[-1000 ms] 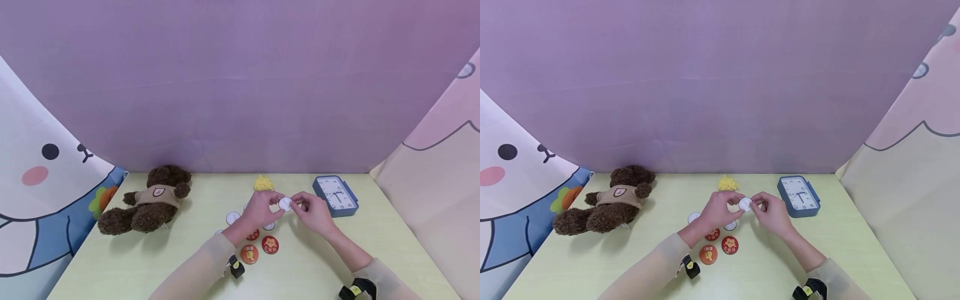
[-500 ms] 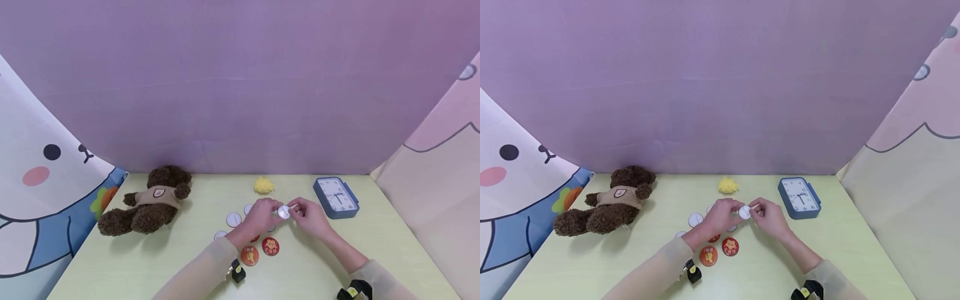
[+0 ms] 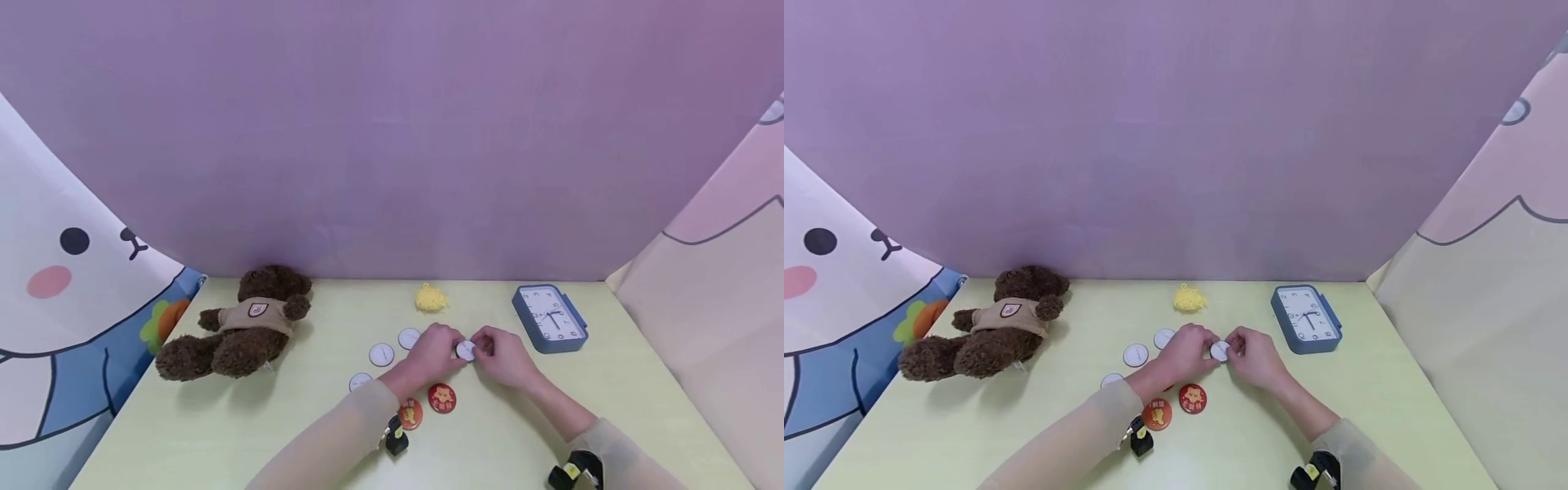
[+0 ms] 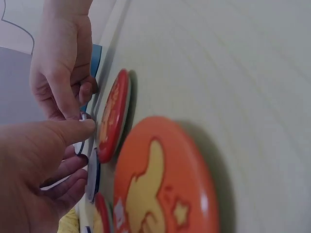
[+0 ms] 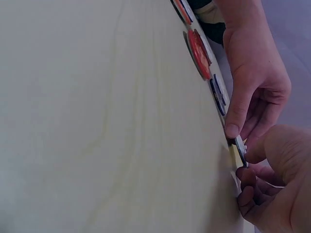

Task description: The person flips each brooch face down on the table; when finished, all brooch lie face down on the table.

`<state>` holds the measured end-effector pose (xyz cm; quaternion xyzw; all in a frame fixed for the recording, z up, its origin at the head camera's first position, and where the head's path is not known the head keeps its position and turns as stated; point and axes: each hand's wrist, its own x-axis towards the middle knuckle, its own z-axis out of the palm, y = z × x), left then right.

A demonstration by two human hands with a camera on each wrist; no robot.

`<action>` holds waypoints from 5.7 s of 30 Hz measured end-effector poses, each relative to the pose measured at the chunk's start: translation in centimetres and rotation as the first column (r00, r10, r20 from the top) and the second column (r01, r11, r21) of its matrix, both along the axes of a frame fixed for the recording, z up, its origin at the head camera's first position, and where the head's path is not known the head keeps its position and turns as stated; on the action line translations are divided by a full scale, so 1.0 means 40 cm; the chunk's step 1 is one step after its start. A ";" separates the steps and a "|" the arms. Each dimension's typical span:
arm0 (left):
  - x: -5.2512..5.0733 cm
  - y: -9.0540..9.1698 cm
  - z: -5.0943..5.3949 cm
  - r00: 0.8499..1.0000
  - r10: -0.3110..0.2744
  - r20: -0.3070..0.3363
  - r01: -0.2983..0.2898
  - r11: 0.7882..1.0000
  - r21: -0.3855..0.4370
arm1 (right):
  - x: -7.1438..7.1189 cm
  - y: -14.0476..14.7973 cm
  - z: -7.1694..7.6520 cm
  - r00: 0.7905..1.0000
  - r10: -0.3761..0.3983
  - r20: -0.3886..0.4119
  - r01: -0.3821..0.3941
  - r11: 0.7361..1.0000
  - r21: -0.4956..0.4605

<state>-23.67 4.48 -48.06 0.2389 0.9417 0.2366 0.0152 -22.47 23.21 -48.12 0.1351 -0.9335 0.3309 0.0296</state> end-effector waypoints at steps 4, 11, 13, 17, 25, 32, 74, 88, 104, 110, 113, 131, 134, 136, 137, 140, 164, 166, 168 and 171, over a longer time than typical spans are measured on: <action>0.005 0.009 0.000 1.000 0.001 -0.001 -0.001 0.999 -0.033 | 0.004 0.001 -0.007 0.999 -0.026 0.021 0.025 0.999 0.019; 0.012 -0.029 0.017 1.000 -0.008 -0.007 0.008 0.999 -0.049 | 0.009 -0.008 -0.018 0.999 -0.016 -0.051 0.018 0.999 0.035; 0.015 -0.063 0.026 0.999 -0.020 -0.025 0.019 0.999 -0.029 | 0.016 -0.017 -0.015 0.995 0.006 -0.098 -0.002 0.999 0.040; 0.030 -0.147 0.046 1.000 -0.004 -0.015 0.004 0.999 0.033 | 0.035 -0.044 0.001 0.979 0.097 -0.180 -0.091 0.995 0.040; 0.085 -0.276 0.060 1.000 -0.021 0.008 0.021 0.999 0.042 | 0.072 -0.117 0.042 0.959 0.274 -0.072 -0.272 0.961 0.040; 0.130 -0.305 0.043 0.998 -0.060 -0.009 0.060 0.998 -0.020 | 0.092 -0.169 0.042 0.936 0.350 -0.034 -0.339 0.925 0.172; 0.137 -0.284 0.036 0.979 0.070 -0.193 -0.013 0.959 0.282 | 0.083 -0.197 0.050 0.965 0.263 0.008 -0.256 0.945 -0.202; 0.119 -0.279 -0.005 0.991 0.045 -0.129 -0.031 0.994 0.105 | 0.073 -0.222 0.011 0.969 0.232 -0.082 -0.225 0.971 0.084; 0.118 -0.270 -0.011 0.991 0.039 -0.125 -0.043 0.999 -0.031 | 0.082 -0.231 0.009 0.953 0.291 -0.089 -0.268 0.942 0.202; 0.128 -0.288 0.003 0.992 0.016 -0.128 -0.015 1.000 0.008 | 0.095 -0.219 0.023 0.930 0.337 -0.147 -0.313 0.935 0.167; 0.144 -0.303 0.017 0.995 -0.003 -0.099 0.007 0.999 0.040 | 0.109 -0.205 0.030 0.923 0.358 -0.141 -0.339 0.930 0.142; 0.285 -0.335 0.023 0.997 -0.082 -0.004 0.082 0.997 -0.008 | 0.224 -0.193 0.015 0.877 0.461 -0.133 -0.415 0.868 0.272; 0.285 -0.324 0.019 0.996 -0.083 -0.029 0.083 0.997 0.002 | 0.221 -0.195 0.009 0.875 0.460 -0.151 -0.414 0.873 0.259; 0.284 -0.318 0.016 0.996 -0.083 -0.039 0.084 0.996 0.022 | 0.220 -0.196 0.004 0.872 0.463 -0.159 -0.422 0.876 0.235; 0.283 -0.316 0.016 0.996 -0.084 -0.042 0.085 0.996 0.032 | 0.219 -0.197 0.001 0.870 0.465 -0.163 -0.426 0.876 0.225; 0.280 -0.312 0.013 0.996 -0.085 -0.039 0.087 0.995 0.045 | 0.218 -0.199 -0.004 0.867 0.470 -0.165 -0.439 0.878 0.193; 0.260 -0.329 0.046 0.990 0.006 -0.143 0.041 0.945 0.325 | 0.192 -0.210 0.012 0.930 0.354 -0.102 -0.368 0.903 -0.222; 0.261 -0.331 0.045 0.989 -0.009 -0.149 0.059 0.940 0.335 | 0.191 -0.211 0.016 0.933 0.348 -0.093 -0.360 0.902 -0.237; 0.262 -0.333 0.042 0.988 -0.027 -0.152 0.078 0.937 0.342 | 0.191 -0.212 0.019 0.934 0.344 -0.096 -0.357 0.901 -0.245; 0.263 -0.336 0.040 0.986 -0.044 -0.161 0.096 0.937 0.335 | 0.192 -0.214 0.021 0.934 0.343 -0.103 -0.358 0.897 -0.258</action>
